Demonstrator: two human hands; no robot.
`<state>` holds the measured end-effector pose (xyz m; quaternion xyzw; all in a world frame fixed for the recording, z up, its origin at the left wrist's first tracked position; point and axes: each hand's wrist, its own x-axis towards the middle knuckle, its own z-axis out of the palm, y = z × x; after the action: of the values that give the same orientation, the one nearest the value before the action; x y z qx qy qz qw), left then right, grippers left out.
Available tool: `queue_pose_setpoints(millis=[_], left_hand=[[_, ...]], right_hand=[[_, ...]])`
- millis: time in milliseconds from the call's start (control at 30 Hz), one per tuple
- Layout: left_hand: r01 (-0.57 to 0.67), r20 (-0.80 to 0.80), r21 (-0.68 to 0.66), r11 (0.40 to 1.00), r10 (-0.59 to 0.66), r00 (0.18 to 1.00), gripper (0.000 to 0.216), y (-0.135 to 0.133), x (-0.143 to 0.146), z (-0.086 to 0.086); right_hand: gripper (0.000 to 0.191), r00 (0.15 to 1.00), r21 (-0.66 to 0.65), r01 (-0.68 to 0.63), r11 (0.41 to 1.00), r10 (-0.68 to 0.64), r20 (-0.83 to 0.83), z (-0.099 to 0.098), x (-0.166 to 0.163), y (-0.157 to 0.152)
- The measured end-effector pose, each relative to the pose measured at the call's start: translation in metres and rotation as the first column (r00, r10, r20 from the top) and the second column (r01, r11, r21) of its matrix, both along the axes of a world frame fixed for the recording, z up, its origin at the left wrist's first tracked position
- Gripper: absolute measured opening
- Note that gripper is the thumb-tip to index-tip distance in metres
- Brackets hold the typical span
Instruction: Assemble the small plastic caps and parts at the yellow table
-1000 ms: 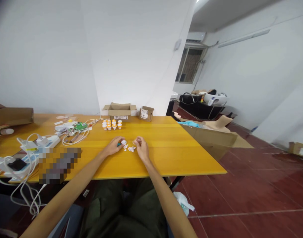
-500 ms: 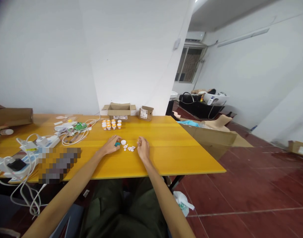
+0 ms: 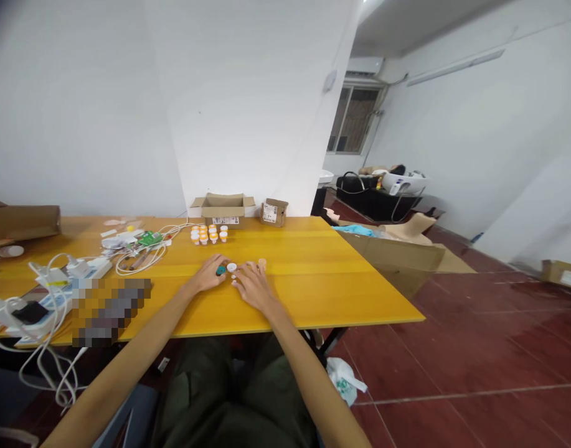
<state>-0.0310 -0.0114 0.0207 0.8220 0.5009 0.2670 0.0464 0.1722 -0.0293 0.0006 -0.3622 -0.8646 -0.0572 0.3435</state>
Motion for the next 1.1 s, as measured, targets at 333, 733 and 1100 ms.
queue_pose_setpoints(millis=[333,733,1100], left_hand=[[0.049,-0.024,0.027,0.998,-0.048,0.999,0.020,0.004,0.000,-0.004],[-0.164,-0.069,-0.078,0.983,0.159,0.985,0.028,-0.003,-0.003,0.005],[-0.075,0.033,0.043,0.996,0.073,0.997,0.012,-0.011,0.006,0.015]], right_hand=[[0.020,0.985,0.004,0.168,0.986,-0.168,0.029,-0.009,0.001,0.008],[0.031,0.907,-0.015,0.321,0.947,-0.312,-0.283,-0.008,0.005,0.012],[0.022,0.845,-0.147,0.312,0.939,-0.345,-0.409,0.000,0.009,0.004]])
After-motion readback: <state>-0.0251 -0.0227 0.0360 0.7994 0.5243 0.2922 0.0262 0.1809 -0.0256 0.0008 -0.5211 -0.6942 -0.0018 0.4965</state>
